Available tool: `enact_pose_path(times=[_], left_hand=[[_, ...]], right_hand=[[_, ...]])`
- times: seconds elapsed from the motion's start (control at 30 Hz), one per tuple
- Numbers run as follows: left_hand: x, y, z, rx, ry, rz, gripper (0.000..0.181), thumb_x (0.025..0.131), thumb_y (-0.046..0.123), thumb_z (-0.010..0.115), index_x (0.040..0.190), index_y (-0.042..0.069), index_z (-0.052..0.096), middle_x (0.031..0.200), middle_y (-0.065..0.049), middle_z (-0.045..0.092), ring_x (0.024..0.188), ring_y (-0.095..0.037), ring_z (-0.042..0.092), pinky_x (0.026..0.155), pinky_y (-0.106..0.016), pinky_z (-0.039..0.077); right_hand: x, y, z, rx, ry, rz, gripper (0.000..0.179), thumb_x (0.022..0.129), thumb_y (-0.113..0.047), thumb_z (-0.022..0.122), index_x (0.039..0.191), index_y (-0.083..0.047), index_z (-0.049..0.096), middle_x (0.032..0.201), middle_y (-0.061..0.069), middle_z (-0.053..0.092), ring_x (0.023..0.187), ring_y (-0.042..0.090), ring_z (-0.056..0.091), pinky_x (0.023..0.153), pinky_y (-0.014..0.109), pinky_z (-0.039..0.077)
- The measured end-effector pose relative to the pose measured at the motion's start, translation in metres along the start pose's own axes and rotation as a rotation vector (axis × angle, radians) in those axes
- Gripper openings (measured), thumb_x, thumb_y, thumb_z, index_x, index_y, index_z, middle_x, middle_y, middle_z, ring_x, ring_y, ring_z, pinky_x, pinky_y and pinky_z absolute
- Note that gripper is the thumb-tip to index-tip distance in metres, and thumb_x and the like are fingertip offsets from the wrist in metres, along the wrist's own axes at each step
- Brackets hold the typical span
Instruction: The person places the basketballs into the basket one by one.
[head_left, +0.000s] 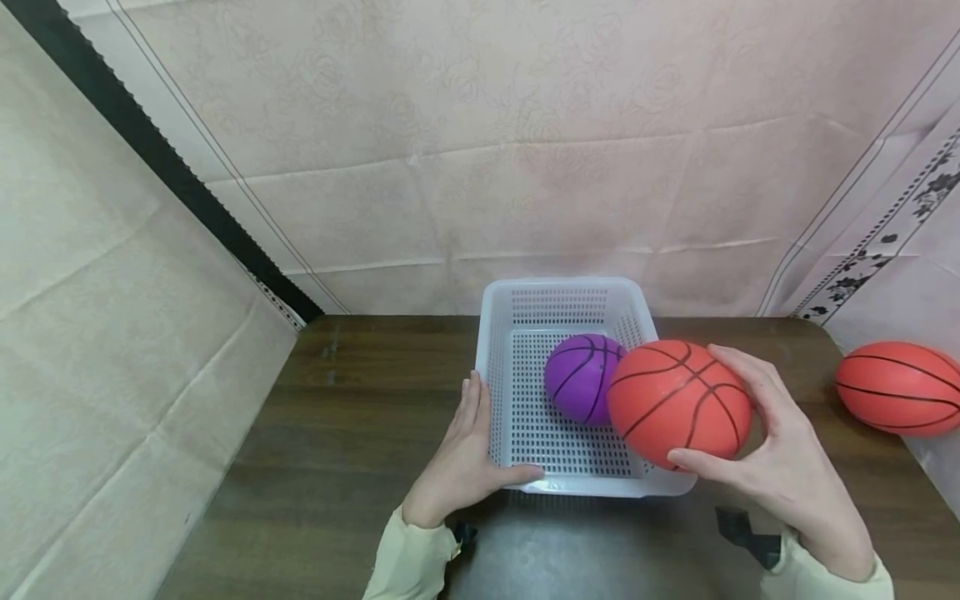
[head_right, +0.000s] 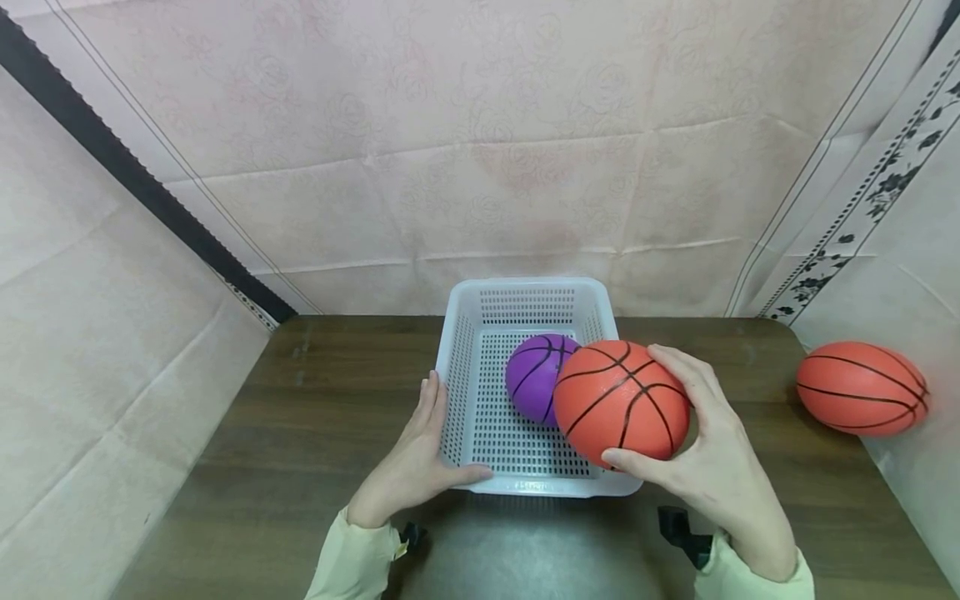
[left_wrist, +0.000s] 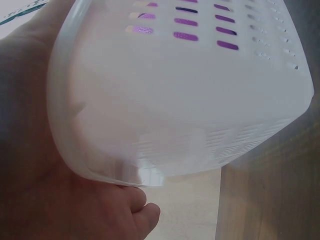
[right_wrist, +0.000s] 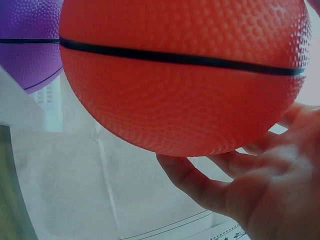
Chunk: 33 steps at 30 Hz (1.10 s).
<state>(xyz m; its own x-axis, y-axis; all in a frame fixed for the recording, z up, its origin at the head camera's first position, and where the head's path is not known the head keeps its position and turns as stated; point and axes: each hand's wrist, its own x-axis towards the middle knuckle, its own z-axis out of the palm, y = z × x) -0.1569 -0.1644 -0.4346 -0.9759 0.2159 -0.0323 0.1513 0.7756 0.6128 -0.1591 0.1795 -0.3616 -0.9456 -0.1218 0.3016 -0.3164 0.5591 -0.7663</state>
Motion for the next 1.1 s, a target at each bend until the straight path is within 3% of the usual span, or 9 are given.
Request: enact_pose_path(times=[0.53, 0.87, 1.1], left_hand=[[0.001, 0.0, -0.001, 0.017, 0.006, 0.003, 0.138, 0.063, 0.083, 0.064, 0.155, 0.007, -0.004, 0.159, 0.002, -0.023, 0.147, -0.02, -0.013, 0.115, -0.048, 0.014], [-0.001, 0.001, -0.002, 0.001, -0.004, -0.018, 0.137, 0.064, 0.08, 0.067, 0.155, 0.008, -0.005, 0.159, 0.003, -0.023, 0.146, -0.018, -0.014, 0.114, -0.05, 0.016], [0.0, 0.001, -0.001, 0.001, -0.004, -0.011, 0.137, 0.064, 0.08, 0.067, 0.155, 0.008, -0.005, 0.159, 0.002, -0.023, 0.146, -0.018, -0.015, 0.114, -0.051, 0.015]], right_hand=[[0.001, -0.008, 0.007, -0.012, -0.084, -0.007, 0.109, 0.054, -0.023, 0.097, 0.146, -0.037, 0.04, 0.142, -0.012, 0.04, 0.117, 0.004, 0.043, 0.078, 0.016, 0.047], [0.006, -0.012, 0.027, 0.088, -0.168, -0.062, 0.107, 0.054, -0.026, 0.098, 0.145, -0.034, 0.042, 0.142, -0.013, 0.04, 0.118, 0.01, 0.047, 0.081, 0.026, 0.052], [0.008, -0.01, 0.037, 0.08, -0.201, -0.084, 0.106, 0.055, -0.032, 0.096, 0.146, -0.035, 0.041, 0.142, -0.014, 0.039, 0.117, 0.009, 0.049, 0.082, 0.03, 0.053]])
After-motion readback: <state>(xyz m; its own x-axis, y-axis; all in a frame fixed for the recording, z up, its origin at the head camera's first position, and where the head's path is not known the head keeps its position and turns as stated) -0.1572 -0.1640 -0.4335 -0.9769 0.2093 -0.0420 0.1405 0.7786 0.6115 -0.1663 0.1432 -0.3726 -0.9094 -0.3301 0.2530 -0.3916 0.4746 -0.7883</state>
